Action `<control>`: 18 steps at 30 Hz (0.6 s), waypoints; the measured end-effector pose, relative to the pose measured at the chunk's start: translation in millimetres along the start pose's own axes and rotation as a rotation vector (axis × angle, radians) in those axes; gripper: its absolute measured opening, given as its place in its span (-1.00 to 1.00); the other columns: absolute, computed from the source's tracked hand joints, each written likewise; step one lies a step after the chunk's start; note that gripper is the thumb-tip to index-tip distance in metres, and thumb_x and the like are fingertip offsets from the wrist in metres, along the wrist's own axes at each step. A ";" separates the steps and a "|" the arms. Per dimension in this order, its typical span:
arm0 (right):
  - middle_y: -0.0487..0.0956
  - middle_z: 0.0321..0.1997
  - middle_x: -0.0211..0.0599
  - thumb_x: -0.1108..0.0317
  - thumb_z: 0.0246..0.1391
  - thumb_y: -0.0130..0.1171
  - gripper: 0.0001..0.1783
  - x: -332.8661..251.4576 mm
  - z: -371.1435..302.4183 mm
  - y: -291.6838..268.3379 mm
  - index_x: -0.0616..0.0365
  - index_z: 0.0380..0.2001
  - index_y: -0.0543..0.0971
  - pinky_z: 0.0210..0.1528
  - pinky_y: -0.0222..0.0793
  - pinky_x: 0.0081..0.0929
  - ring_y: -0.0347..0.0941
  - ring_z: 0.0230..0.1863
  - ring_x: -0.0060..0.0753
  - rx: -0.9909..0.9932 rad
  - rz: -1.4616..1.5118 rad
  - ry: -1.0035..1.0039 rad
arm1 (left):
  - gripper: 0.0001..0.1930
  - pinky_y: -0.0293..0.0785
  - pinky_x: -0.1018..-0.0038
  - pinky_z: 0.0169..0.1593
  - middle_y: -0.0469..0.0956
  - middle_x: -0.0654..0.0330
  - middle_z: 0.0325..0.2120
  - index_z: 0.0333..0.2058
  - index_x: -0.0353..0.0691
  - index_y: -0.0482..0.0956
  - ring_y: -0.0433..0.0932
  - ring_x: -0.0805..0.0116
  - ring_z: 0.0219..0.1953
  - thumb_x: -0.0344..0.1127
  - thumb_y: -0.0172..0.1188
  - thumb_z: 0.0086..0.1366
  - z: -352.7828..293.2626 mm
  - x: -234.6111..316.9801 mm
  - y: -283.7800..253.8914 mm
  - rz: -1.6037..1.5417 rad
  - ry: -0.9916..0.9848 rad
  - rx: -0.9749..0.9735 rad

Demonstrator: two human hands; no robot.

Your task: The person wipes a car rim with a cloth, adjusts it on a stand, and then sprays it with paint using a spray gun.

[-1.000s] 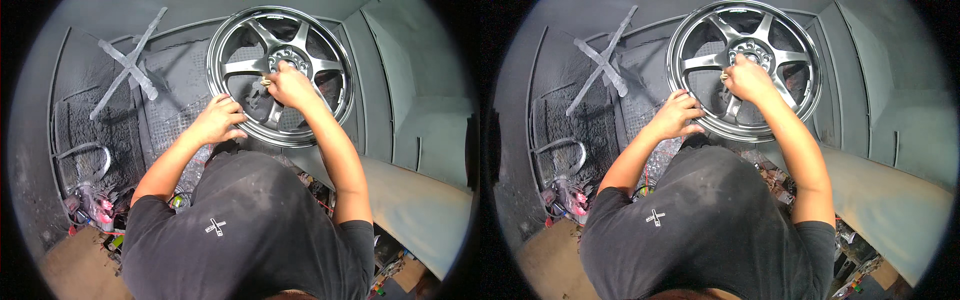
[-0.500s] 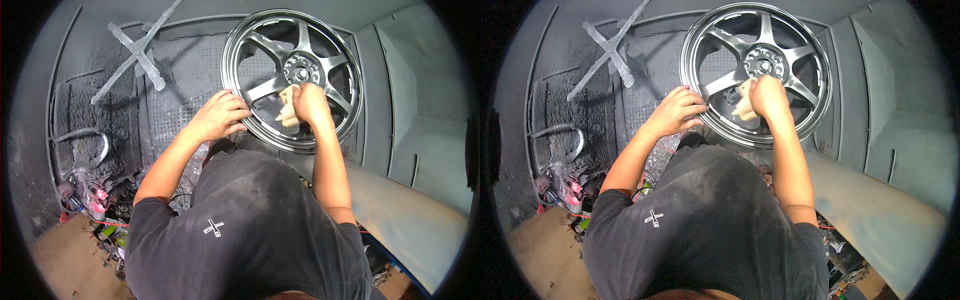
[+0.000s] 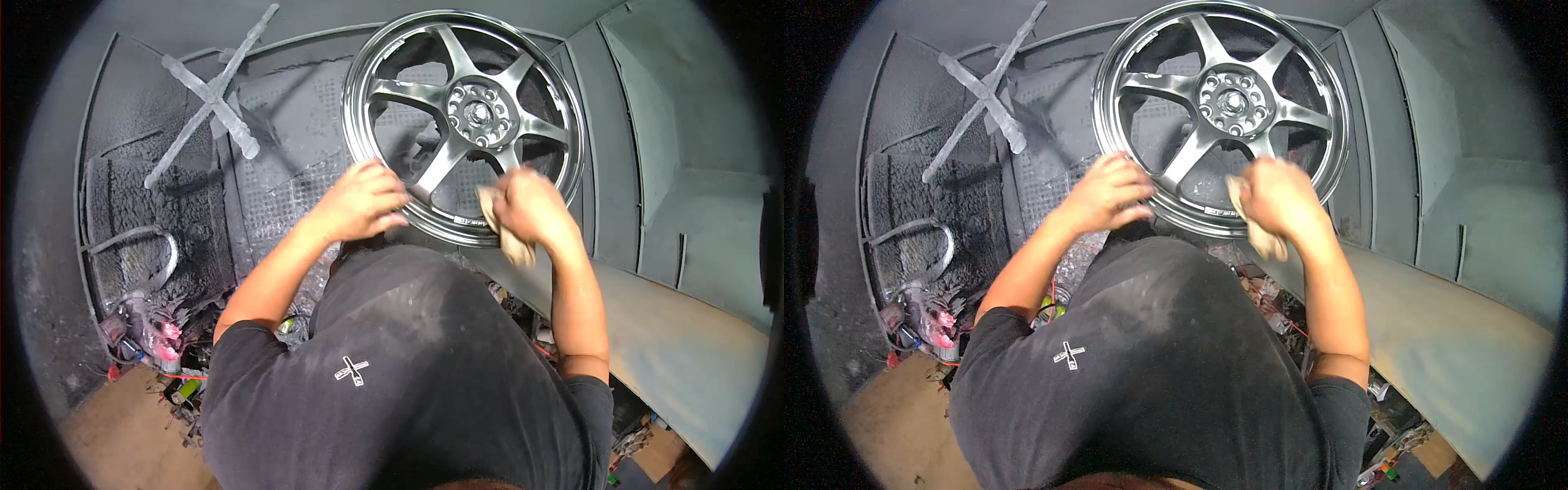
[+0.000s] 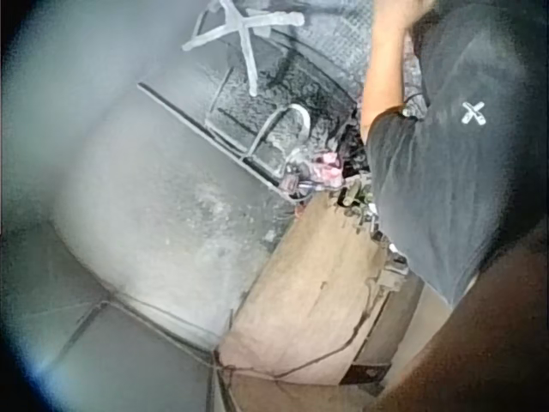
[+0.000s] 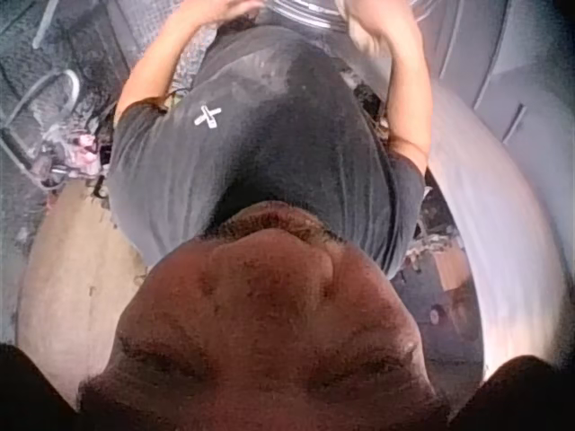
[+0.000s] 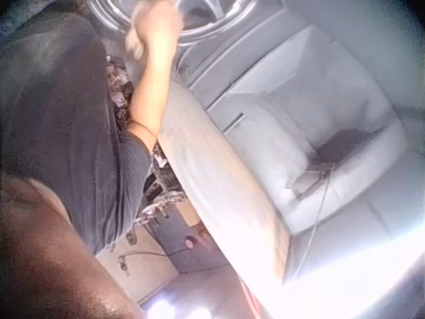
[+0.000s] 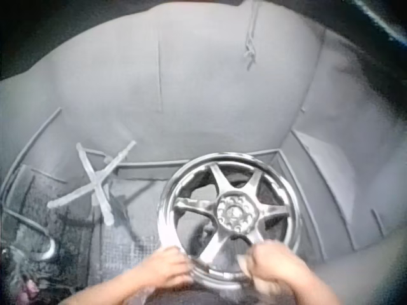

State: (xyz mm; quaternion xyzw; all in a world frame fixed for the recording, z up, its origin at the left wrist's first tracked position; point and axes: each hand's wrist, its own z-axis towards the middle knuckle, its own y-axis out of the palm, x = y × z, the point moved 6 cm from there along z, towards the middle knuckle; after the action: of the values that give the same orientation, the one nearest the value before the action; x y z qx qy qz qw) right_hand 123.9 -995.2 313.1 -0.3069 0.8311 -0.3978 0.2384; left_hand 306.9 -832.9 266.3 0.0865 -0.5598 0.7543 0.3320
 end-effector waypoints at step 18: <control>0.64 -0.32 0.25 0.20 0.13 0.08 -0.63 -96.9 65.2 44.7 0.32 -0.38 0.68 -0.07 0.53 0.02 0.63 -0.20 0.20 0.011 0.165 -0.305 | -0.59 0.23 0.13 0.11 0.51 0.37 -0.30 -0.30 0.02 0.68 0.47 0.30 -0.07 0.10 0.45 -0.08 -10.9 -2.5 15.9 0.162 -0.122 -0.025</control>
State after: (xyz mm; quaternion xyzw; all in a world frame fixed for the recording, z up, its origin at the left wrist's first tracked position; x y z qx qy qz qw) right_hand 218.9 -938.7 254.6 -0.2932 0.8055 -0.3301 0.3953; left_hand 301.9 -826.6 248.6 0.0824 -0.5935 0.7649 0.2364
